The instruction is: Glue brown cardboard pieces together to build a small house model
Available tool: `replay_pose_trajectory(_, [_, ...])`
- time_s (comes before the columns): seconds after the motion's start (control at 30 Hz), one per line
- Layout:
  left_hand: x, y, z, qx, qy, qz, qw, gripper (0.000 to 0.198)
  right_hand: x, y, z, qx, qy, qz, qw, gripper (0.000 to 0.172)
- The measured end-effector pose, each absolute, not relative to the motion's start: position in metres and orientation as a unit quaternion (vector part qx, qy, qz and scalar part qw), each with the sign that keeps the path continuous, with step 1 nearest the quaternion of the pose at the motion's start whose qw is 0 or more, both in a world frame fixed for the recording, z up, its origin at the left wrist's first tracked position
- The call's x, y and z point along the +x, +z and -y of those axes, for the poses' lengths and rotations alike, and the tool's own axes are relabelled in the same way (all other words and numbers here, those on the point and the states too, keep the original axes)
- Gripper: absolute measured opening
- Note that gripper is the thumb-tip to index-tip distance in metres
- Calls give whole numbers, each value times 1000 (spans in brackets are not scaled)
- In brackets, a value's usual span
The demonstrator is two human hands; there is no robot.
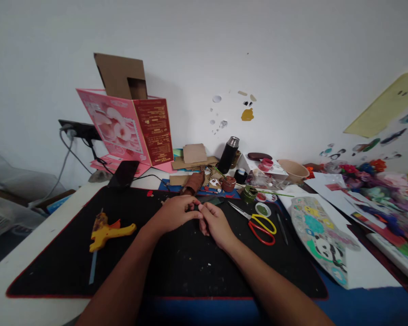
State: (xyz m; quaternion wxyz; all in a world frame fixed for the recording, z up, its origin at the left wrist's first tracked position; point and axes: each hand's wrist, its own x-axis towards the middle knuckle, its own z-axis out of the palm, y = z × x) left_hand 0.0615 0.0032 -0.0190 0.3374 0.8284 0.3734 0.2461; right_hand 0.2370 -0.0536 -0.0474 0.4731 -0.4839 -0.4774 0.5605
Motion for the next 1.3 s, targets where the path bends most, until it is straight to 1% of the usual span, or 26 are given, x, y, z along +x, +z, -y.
replay_pose_trajectory(0.07, [60, -15, -2, 817, 255, -367, 365, 18, 230, -44, 50, -475, 565, 475, 479, 49])
replay_pose_trajectory(0.13, [59, -12, -2, 803, 259, -364, 394, 17, 228, -41, 46, -477, 563, 482, 472, 51])
replay_pose_trajectory(0.2, [58, -9, -1, 799, 255, -369, 400, 18, 229, -40, 43, -482, 566, 486, 459, 51])
replay_pose_trajectory(0.33, [56, -11, -3, 835, 210, -394, 321, 14, 234, -44, 42, -478, 584, 489, 438, 50])
replay_pose_trajectory(0.43, [54, -15, -7, 850, 190, -409, 272, 19, 237, -47, 42, -471, 593, 502, 418, 49])
replay_pose_trajectory(0.53, [52, -18, -11, 846, 203, -425, 249, 25, 237, -44, 42, -460, 592, 520, 410, 47])
replay_pose_trajectory(0.63, [53, -18, -11, 822, 260, -442, 248, 27, 236, -38, 40, -448, 588, 527, 418, 50])
replay_pose_trajectory(0.73, [53, -17, -10, 775, 333, -460, 279, 26, 236, -34, 36, -439, 584, 531, 430, 53])
replay_pose_trajectory(0.83, [52, -15, -11, 716, 403, -497, 281, 25, 241, -32, 30, -446, 570, 527, 446, 50])
replay_pose_trajectory(0.93, [47, -12, -13, 663, 462, -524, 269, 25, 255, -33, 22, -460, 542, 513, 481, 48])
replay_pose_trajectory(1.03, [42, -10, -16, 613, 503, -543, 277, 23, 274, -39, 13, -484, 485, 507, 523, 47])
replay_pose_trajectory(1.13, [39, -9, -19, 584, 532, -542, 287, 23, 291, -50, 9, -513, 425, 484, 568, 50])
replay_pose_trajectory(1.2, [39, -8, -19, 572, 546, -541, 286, 23, 296, -56, 11, -531, 398, 489, 566, 50])
replay_pose_trajectory(1.3, [42, -4, -15, 543, 577, -543, 277, 25, 295, -60, 18, -538, 329, 562, 536, 40])
